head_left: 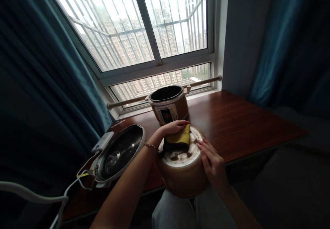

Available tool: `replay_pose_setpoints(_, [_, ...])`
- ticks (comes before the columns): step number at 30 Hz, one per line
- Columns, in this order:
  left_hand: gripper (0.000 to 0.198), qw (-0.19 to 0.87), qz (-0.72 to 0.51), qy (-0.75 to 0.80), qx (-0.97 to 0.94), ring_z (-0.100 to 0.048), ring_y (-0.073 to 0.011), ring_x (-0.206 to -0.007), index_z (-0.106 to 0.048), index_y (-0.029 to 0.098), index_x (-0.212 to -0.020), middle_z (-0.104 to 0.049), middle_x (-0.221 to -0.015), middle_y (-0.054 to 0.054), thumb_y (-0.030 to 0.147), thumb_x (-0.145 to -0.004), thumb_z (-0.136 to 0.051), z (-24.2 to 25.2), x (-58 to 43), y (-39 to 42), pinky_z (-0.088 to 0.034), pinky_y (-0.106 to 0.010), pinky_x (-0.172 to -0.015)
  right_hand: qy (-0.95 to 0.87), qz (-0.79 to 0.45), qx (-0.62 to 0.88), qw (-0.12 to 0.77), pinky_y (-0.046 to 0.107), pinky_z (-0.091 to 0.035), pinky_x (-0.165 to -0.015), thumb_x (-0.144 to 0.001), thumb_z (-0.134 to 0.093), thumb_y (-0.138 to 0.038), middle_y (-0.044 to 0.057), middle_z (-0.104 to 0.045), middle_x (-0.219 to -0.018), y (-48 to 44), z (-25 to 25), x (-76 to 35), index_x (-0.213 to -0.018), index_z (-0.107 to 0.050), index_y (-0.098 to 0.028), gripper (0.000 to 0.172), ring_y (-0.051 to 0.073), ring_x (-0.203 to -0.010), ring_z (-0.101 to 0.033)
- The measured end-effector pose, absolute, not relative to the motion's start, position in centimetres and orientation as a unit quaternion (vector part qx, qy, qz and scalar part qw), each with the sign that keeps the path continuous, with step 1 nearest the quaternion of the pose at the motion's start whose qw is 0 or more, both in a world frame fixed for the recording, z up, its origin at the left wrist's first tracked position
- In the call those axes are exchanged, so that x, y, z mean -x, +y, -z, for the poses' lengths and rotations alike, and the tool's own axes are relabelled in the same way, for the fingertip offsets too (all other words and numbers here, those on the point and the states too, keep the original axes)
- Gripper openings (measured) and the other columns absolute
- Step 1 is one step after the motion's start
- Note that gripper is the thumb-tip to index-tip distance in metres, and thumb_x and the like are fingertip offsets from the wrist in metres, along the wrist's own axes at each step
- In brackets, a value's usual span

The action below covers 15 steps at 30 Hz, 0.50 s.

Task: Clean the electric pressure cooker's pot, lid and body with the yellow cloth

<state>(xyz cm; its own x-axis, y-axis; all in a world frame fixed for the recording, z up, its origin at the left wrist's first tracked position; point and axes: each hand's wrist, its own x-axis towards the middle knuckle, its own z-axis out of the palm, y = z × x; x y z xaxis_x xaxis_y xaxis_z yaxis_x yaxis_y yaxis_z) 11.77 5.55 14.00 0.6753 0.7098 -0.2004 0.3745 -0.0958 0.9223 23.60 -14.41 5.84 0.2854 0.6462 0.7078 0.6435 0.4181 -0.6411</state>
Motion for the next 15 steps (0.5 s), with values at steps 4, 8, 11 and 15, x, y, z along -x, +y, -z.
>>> replay_pose_setpoints(4, [0.03,0.559,-0.17,0.414,-0.698,-0.059,-0.0193,-0.07,-0.069,0.014,-0.094,-0.069,-0.08,-0.006,0.027,-0.068,-0.066,-13.2,-9.6,5.9,-0.044,-0.031,-0.072,-0.606,-0.005,0.537,0.587,0.045,-0.043,-0.1,-0.089,-0.039,-0.019,0.005,-0.059,-0.122,-14.5,-6.0,-23.7,-0.117,-0.06,-0.023,0.035,0.023,-0.122,-0.047])
replay_pose_setpoints(8, [0.034,0.564,-0.242,0.445,-0.652,-0.06,-0.0193,-0.07,-0.067,0.013,-0.098,-0.069,-0.084,-0.008,0.033,-0.071,-0.063,-12.3,-6.4,5.1,-0.046,-0.033,-0.072,-0.605,-0.004,0.537,0.588,0.046,-0.042,-0.1,-0.089,-0.039,-0.018,0.006,-0.058,-0.123,-14.5,-5.9,-23.7,-0.118,-0.059,-0.023,0.035,0.023,-0.122,-0.046])
replay_pose_setpoints(11, [0.039,0.558,-0.326,0.458,-0.61,-0.061,-0.0212,-0.08,-0.064,0.013,-0.101,-0.068,-0.091,-0.009,0.04,-0.074,-0.058,-11.2,-4.4,2.4,-0.046,-0.035,-0.08,-0.604,-0.006,0.538,0.588,0.046,-0.042,-0.101,-0.089,-0.039,-0.018,0.006,-0.058,-0.123,-14.6,-5.8,-23.6,-0.117,-0.059,-0.022,0.035,0.022,-0.123,-0.045])
replay_pose_setpoints(15, [0.051,0.535,-0.433,0.476,-0.548,-0.061,-0.0264,-0.095,-0.061,0.014,-0.104,-0.068,-0.093,-0.009,0.054,-0.079,-0.043,-7.6,-3.3,-3.8,-0.047,-0.041,-0.085,-0.597,-0.002,0.539,0.594,0.046,-0.043,-0.1,-0.089,-0.039,-0.019,0.006,-0.059,-0.122,-14.5,-5.8,-23.4,-0.117,-0.06,-0.022,0.035,0.023,-0.122,-0.047])
